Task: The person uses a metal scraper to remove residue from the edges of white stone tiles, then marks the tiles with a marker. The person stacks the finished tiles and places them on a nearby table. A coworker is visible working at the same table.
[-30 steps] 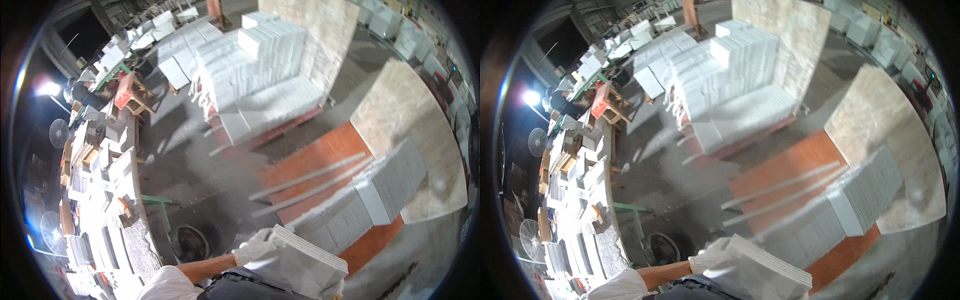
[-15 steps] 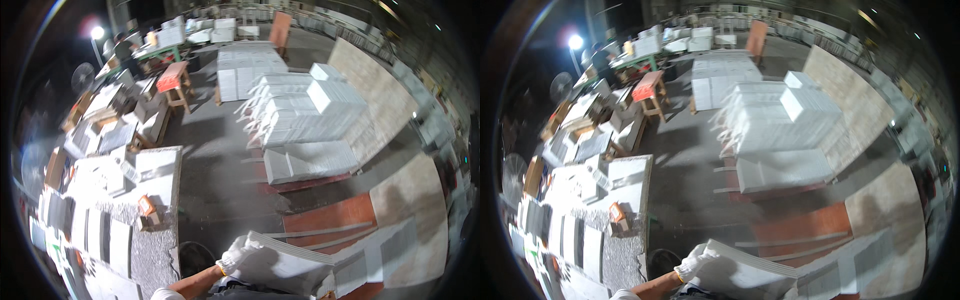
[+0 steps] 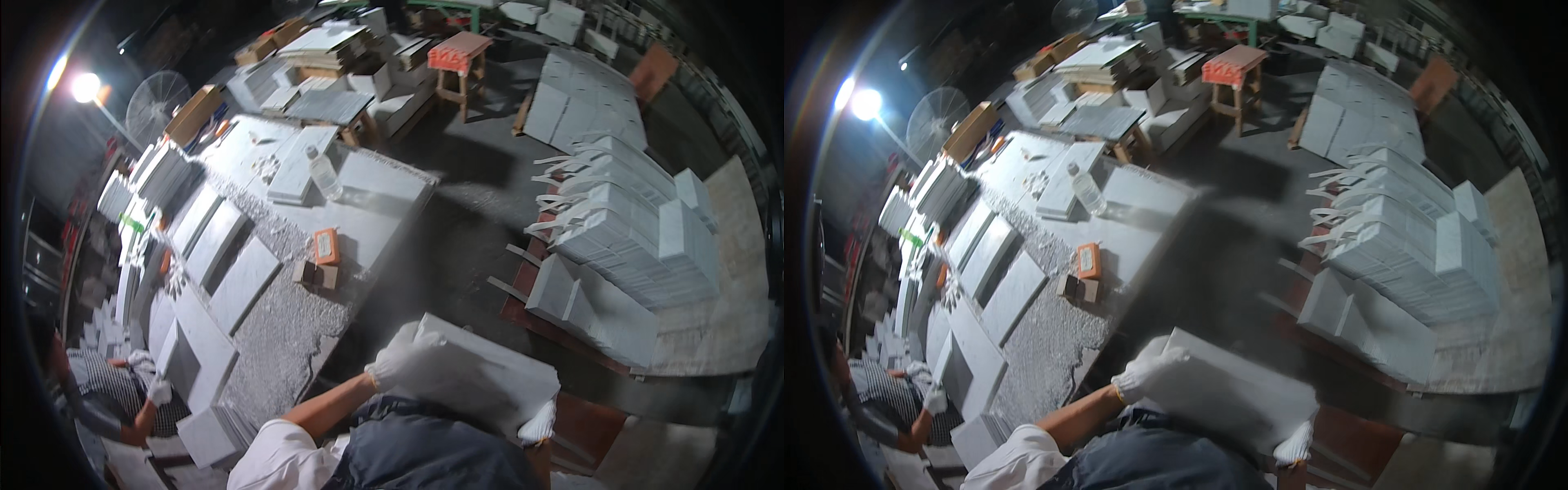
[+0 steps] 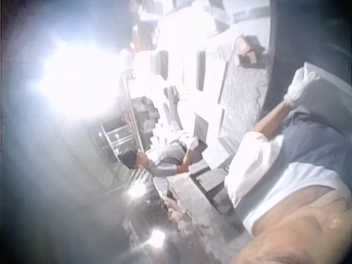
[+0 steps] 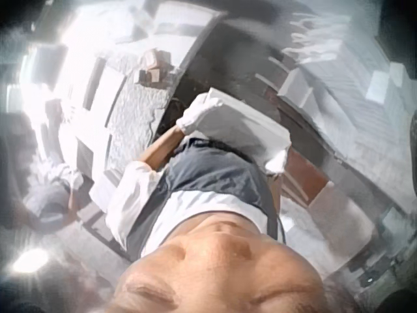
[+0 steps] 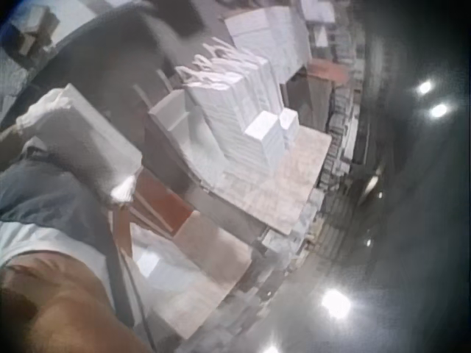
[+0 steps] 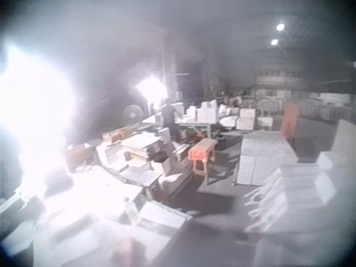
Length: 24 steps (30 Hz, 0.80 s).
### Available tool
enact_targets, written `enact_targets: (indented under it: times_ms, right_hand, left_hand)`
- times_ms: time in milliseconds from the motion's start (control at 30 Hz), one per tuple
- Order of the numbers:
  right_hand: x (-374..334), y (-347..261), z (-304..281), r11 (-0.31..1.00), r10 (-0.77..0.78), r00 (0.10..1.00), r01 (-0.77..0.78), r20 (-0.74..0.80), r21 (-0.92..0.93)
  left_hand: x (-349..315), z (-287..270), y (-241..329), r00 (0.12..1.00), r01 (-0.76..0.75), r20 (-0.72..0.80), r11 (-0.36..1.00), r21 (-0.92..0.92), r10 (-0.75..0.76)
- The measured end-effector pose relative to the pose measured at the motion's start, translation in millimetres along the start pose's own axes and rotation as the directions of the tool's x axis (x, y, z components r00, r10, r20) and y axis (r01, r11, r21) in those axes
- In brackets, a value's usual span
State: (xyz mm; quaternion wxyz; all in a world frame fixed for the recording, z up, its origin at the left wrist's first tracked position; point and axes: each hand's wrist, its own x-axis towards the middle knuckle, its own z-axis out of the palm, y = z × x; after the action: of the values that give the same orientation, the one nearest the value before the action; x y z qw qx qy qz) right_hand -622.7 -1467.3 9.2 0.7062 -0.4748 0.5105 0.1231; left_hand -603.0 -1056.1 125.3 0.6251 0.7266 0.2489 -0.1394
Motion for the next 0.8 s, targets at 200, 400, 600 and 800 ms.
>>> enact_targets:
  times_ms: [200,400,600,800]
  right_hand:
    - [61.9,-92.5,82.5,0.992,0.002,0.988,0.018,0.154,-0.129]
    - [100.0,-160.3,221.2,0.952,0.048,0.950,0.050,0.308,-0.303]
    - [113.8,-166.4,370.8,0.906,0.132,0.879,0.080,0.458,-0.415]
    - [212.9,-177.5,494.6,0.850,0.193,0.761,0.185,0.619,-0.493]
  left_hand:
    - [51.9,8.0,52.1,0.982,-0.005,-0.186,0.992,-0.123,-0.018]
    - [55.8,-6.7,93.1,0.963,-0.085,-0.268,0.920,-0.383,-0.022]
    - [86.6,-50.5,86.3,0.924,0.015,-0.325,0.870,-0.492,-0.200]
    - [126.0,-108.9,89.5,0.848,-0.211,-0.487,0.710,-0.672,-0.209]
